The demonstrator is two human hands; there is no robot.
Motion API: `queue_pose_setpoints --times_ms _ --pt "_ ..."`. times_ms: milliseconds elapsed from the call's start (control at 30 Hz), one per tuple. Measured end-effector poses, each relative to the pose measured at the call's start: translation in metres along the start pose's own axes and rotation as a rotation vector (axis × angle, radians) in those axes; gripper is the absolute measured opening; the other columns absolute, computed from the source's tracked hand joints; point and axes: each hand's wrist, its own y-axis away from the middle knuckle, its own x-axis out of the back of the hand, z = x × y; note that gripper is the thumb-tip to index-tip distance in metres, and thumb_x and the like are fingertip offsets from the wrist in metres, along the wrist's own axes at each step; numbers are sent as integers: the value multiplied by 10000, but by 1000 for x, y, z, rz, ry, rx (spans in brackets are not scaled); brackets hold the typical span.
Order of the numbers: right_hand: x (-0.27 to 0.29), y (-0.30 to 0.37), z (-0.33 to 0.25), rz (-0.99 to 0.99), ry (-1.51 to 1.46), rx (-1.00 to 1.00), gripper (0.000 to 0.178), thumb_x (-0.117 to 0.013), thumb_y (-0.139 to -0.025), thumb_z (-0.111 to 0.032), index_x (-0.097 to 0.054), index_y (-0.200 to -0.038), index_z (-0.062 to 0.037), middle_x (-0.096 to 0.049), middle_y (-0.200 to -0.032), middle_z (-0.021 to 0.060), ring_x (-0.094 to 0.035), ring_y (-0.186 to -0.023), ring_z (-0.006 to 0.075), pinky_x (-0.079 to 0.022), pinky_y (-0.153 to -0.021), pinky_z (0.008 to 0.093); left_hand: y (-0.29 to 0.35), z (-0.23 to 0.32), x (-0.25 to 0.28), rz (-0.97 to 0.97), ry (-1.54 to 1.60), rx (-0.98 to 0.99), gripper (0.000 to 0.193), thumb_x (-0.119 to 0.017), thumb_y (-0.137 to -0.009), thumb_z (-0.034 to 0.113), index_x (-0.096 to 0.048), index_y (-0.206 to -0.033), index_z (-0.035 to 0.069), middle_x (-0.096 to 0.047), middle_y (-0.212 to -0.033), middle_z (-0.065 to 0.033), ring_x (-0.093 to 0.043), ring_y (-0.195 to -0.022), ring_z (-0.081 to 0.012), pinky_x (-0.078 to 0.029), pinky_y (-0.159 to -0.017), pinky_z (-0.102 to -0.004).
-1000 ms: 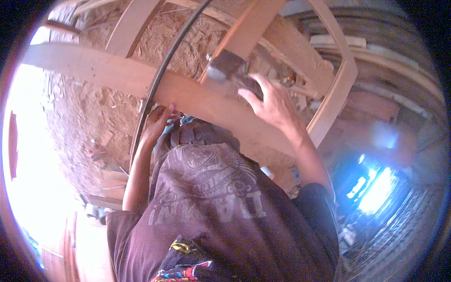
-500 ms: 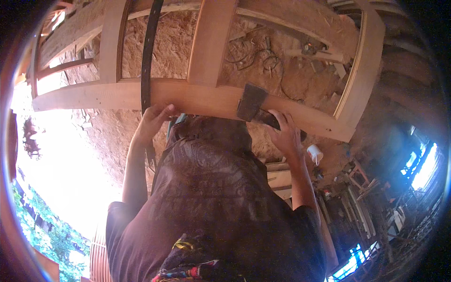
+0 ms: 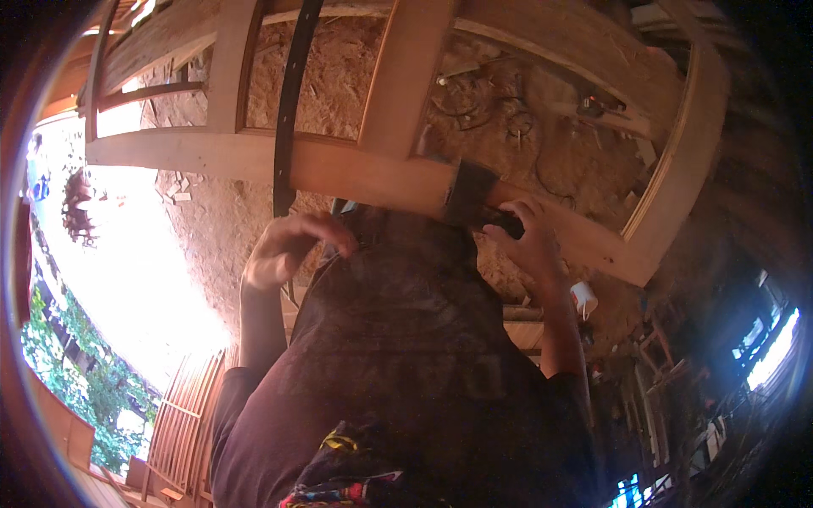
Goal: The person assembles a wooden frame by positioning planks, measuring with a metal bar, and securing joints with a hammer and nails. The person repeatedly adjusts the frame and hammers nails into the joints to hold the structure together.
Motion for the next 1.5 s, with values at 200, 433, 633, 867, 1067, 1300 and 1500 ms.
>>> queue_pose_setpoints --times_ms 200,433,633,867,1067,1300,1500 --pt "10 -14 -8 -60 -119 -88 331 -796 -900 -305 -723 -1060 -25 -701 -992 64 -629 -862 167 -521 -796 321 -63 25 -99 -573 466 -467 716 -768 -900 502 -651 -1244 -114 -705 -1135 -252 -702 -949 -308 -542 -886 -403" --pt "7 -16 -6 -19 -213 -114 282 -784 -918 -286 -735 -1033 -33 -704 -884 40 -602 -764 118 -506 -716 291 -87 39 -139 -717 538 -522 658 -728 -934 492 -671 -1237 -89 -710 -1093 -255 -704 -883 -312 -549 -817 -391" --pt "4 -16 -4 31 -167 -90 294 -780 -919 -321 -749 -1003 -41 -718 -858 57 -624 -749 145 -512 -697 315 -86 45 -146 -749 513 -516 613 -693 -964 483 -688 -1232 -68 -714 -1057 -259 -705 -827 -315 -555 -757 -381" --pt "-1 -15 2 100 -173 -20 309 -771 -922 -354 -761 -997 -54 -740 -862 56 -652 -739 165 -520 -692 330 -86 46 -157 -789 523 -562 566 -652 -998 473 -708 -1225 -42 -720 -1014 -262 -707 -761 -319 -563 -687 -368" --pt "-3 -14 12 91 -206 -57 310 -748 -945 -349 -764 -1012 -47 -748 -878 63 -669 -769 160 -519 -720 318 -87 28 -165 -782 463 -682 543 -627 -1023 434 -721 -1179 -77 -717 -968 -293 -679 -639 -314 -544 -575 -305" --pt "-3 -8 15 161 -376 -114 262 -700 -985 -286 -741 -1072 -43 -745 -987 59 -673 -901 137 -513 -793 309 -28 6 -78 -176 -212 108 645 -854 -858 327 -623 -1333 -44 -705 -958 -84 -678 -867 -165 -520 -814 -329" --pt "-6 5 17 340 -402 -214 201 -681 -1001 -235 -735 -1037 -44 -711 -985 14 -636 -922 100 -495 -843 276 9 -15 -25 510 -347 149 327 -712 -994 222 -669 -1237 7 -710 -1034 -36 -662 -956 -136 -517 -879 -298"
